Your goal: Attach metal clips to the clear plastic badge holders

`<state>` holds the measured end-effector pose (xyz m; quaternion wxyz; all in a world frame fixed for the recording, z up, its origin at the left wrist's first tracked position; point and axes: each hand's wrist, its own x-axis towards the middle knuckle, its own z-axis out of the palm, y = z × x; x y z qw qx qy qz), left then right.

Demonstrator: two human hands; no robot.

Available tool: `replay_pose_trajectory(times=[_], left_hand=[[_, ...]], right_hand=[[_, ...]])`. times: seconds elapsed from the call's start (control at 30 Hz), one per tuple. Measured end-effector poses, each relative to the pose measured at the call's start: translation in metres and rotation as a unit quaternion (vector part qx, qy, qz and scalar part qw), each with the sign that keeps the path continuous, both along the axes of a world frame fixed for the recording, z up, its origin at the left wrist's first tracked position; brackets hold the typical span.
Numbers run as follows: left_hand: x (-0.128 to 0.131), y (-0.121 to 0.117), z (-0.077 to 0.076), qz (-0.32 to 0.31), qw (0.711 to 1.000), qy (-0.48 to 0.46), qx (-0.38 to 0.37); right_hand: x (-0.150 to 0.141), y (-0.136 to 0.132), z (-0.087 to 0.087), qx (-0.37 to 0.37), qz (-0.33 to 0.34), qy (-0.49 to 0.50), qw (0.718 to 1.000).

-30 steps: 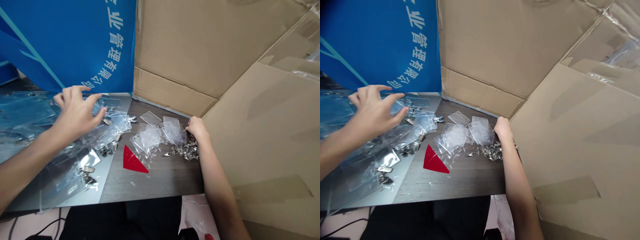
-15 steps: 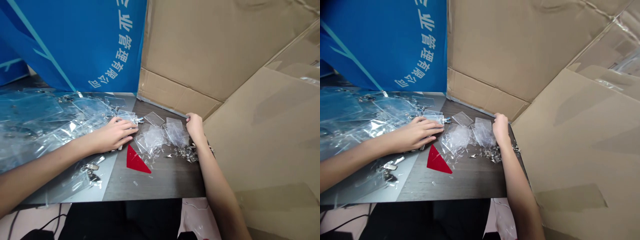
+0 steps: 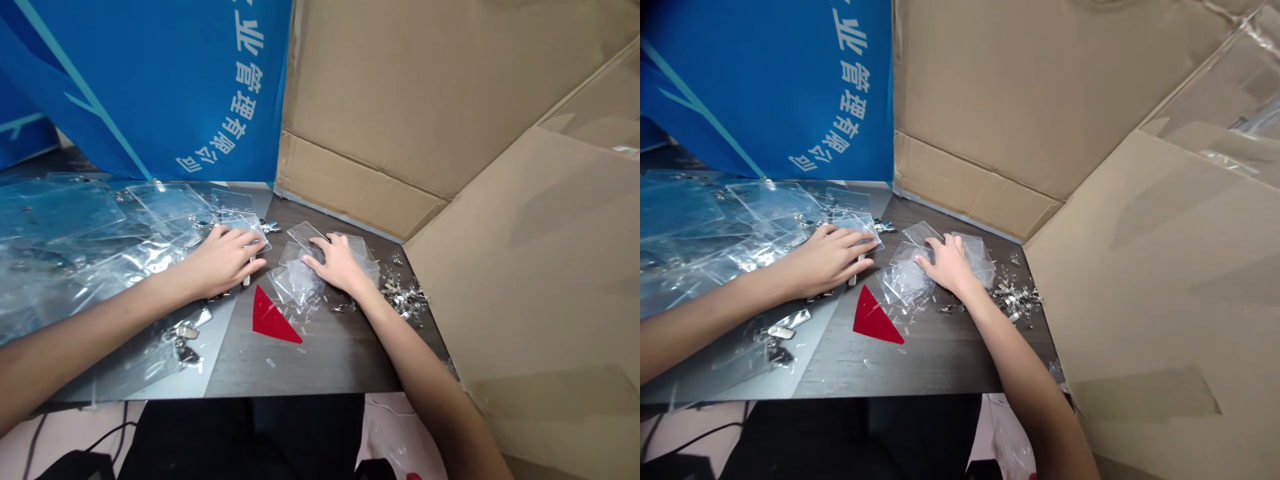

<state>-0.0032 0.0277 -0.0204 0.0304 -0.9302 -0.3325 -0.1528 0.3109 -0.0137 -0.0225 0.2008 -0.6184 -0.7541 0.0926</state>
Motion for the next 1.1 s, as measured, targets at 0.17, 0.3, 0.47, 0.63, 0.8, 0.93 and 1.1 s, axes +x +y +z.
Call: replay_pose_trajectory(times=[0.17, 0.3, 0.47, 0.63, 0.8, 0.93, 1.1], left_hand=[[0.001, 0.0, -0.001, 0.017, 1.0, -0.01, -0.003], [0.003, 0.0, -0.001, 0.013, 1.0, -0.02, -0.008], [0.006, -0.006, 0.01, 0.002, 0.999, -0.046, -0.022], [0.016, -0.025, 0.028, 0.007, 0.976, -0.17, -0.137], [0.025, -0.038, 0.037, 0.022, 0.791, -0.384, -0.475], [0.027, -0.044, 0.038, -0.018, 0.626, -0.48, -0.614], [0.026, -0.048, 0.035, 0.031, 0.671, -0.495, -0.551]], right_hand=[[-0.002, 0.006, -0.003, 0.011, -0.001, 0.046, 0.999], [-0.002, 0.008, -0.004, 0.015, -0.018, 0.09, 0.996], [-0.002, 0.005, 0.007, 0.036, -0.027, 0.155, 0.987], [-0.011, -0.008, 0.026, 0.038, 0.018, 0.27, 0.962], [-0.032, -0.034, 0.034, 0.226, 0.107, 0.302, 0.92], [-0.048, -0.05, 0.029, 0.325, 0.238, 0.169, 0.9], [-0.058, -0.061, 0.03, 0.231, 0.247, 0.179, 0.924]])
